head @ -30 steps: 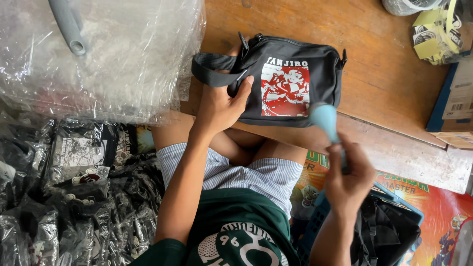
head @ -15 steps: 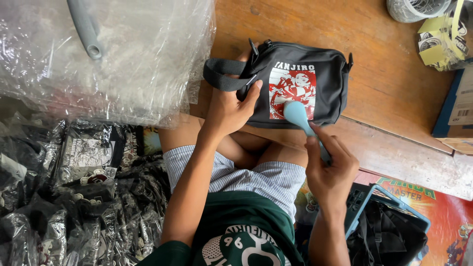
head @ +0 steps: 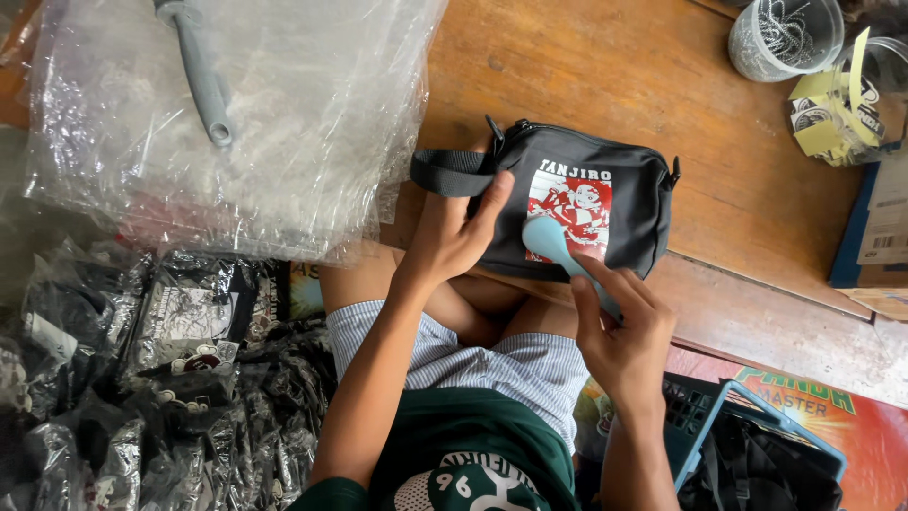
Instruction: The person cleans a small black pouch using a brush and a duster. They brush the front surface of the pouch, turn it over to brush the back, and then use a duster to wipe a plastic sheet and the pouch itself.
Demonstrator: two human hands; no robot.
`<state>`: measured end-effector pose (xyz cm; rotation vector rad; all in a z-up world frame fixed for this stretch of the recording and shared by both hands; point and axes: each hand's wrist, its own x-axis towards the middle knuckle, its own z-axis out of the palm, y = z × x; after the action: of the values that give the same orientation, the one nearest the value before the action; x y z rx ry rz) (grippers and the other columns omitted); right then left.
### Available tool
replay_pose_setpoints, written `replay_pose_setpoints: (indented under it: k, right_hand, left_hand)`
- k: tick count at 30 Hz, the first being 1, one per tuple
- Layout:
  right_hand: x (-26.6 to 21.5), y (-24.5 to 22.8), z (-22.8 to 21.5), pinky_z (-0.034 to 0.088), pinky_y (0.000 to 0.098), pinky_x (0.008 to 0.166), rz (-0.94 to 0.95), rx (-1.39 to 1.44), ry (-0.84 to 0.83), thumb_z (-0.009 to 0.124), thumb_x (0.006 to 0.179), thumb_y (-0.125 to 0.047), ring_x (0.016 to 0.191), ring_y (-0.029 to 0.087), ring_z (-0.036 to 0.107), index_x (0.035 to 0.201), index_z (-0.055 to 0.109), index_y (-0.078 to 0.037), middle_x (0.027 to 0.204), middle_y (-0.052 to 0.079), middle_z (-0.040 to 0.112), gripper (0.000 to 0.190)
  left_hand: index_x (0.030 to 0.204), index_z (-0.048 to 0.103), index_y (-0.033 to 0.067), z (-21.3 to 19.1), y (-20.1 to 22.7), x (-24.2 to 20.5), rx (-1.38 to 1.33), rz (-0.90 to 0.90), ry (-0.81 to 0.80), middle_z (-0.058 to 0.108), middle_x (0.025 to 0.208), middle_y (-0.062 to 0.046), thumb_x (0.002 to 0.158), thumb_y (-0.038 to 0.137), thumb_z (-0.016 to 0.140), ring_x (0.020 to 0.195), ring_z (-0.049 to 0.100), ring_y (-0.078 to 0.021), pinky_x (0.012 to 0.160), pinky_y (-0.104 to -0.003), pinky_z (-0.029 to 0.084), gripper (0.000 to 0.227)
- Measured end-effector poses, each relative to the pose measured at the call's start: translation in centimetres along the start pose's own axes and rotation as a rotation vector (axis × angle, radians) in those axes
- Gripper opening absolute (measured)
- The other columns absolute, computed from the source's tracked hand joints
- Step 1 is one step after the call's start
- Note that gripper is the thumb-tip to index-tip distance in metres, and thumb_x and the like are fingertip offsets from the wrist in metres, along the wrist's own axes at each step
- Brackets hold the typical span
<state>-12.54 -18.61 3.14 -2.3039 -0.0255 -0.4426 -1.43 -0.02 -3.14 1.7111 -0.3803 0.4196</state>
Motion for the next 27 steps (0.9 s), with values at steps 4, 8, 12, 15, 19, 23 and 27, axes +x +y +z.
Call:
replay_pose_setpoints:
  k: [4,8,12,15,19,23,27]
  right_hand:
    - [0.6,3.2,-1.1,0.043,0.0327,0.049,-0.037,-0.187,0.134,0.073,0.1,0.002,0.061,0.032,0.062,0.116,0.08,0.003,0.075,0.022,0.066,0.018]
    - [0.8,5.7,-3.5,0.047,0.0346,0.055,0.031,-0.153,0.213,0.069,0.108,0.001,0.071,0.024,0.064,0.123,0.078,0.003,0.082,0.016,0.067,0.018]
    - [-0.7,3.6,-3.8,0.043,0.0259,0.056,0.207,0.056,0.126,0.065,0.105,-0.007,0.066,0.009,0.05,0.121,0.077,-0.006,0.074,0.005,0.064,0.02]
    - [-1.3,5.4,-4.2,0.04,0.0323,0.054,0.228,-0.065,0.138,0.071,0.098,-0.002,0.063,0.013,0.048,0.115,0.079,-0.003,0.067,0.012,0.06,0.019]
    - [-1.2,6.3,-5.5,0.037,0.03,0.057,0.197,-0.165,0.279,0.062,0.111,-0.006,0.063,0.014,0.05,0.124,0.074,0.001,0.078,0.011,0.064,0.019]
    - [-1.6,5.2,-5.2,0.035,0.0249,0.054,0.27,0.1,0.218,0.062,0.111,-0.009,0.058,0.011,0.046,0.117,0.073,0.003,0.07,0.008,0.059,0.017]
    - [-2.2,5.4,-4.7,0.036,0.0235,0.052,0.299,0.026,0.136,0.073,0.101,-0.009,0.054,0.006,0.046,0.115,0.078,-0.007,0.067,0.006,0.064,0.015]
  left_hand:
    - [0.152,0.048,0.0018,-0.1,0.0,0.2,-0.039,-0.081,-0.039,0.052,0.151,-0.026,0.109,0.018,0.054,0.145,0.043,-0.0383,0.123,-0.056,0.034,0.045]
    - [0.153,0.044,-0.0011,-0.2,0.6,0.4,-0.033,-0.126,-0.064,0.047,0.152,-0.032,0.111,0.018,0.052,0.147,0.038,-0.0415,0.124,-0.058,0.029,0.047]
    - [0.152,0.047,-0.0008,-0.1,-0.2,0.0,-0.003,-0.172,-0.077,0.049,0.153,-0.028,0.11,0.023,0.055,0.146,0.04,-0.0374,0.124,-0.056,0.028,0.049]
    - [0.15,0.047,-0.0028,-0.4,0.4,0.3,-0.002,-0.126,-0.097,0.05,0.149,-0.033,0.111,0.019,0.051,0.145,0.041,-0.0436,0.122,-0.059,0.03,0.045]
    - [0.147,0.05,0.0028,-0.3,0.3,0.2,0.05,-0.102,-0.11,0.057,0.146,-0.022,0.111,0.024,0.047,0.139,0.05,-0.037,0.121,-0.049,0.033,0.041]
    - [0.15,0.048,-0.0011,-0.3,0.6,0.3,0.023,-0.113,-0.1,0.052,0.149,-0.031,0.111,0.018,0.051,0.144,0.043,-0.0428,0.122,-0.058,0.031,0.043]
    - [0.148,0.049,-0.0013,-0.6,1.0,0.4,0.015,-0.1,-0.1,0.057,0.143,-0.03,0.112,0.019,0.048,0.139,0.05,-0.0432,0.12,-0.055,0.036,0.041]
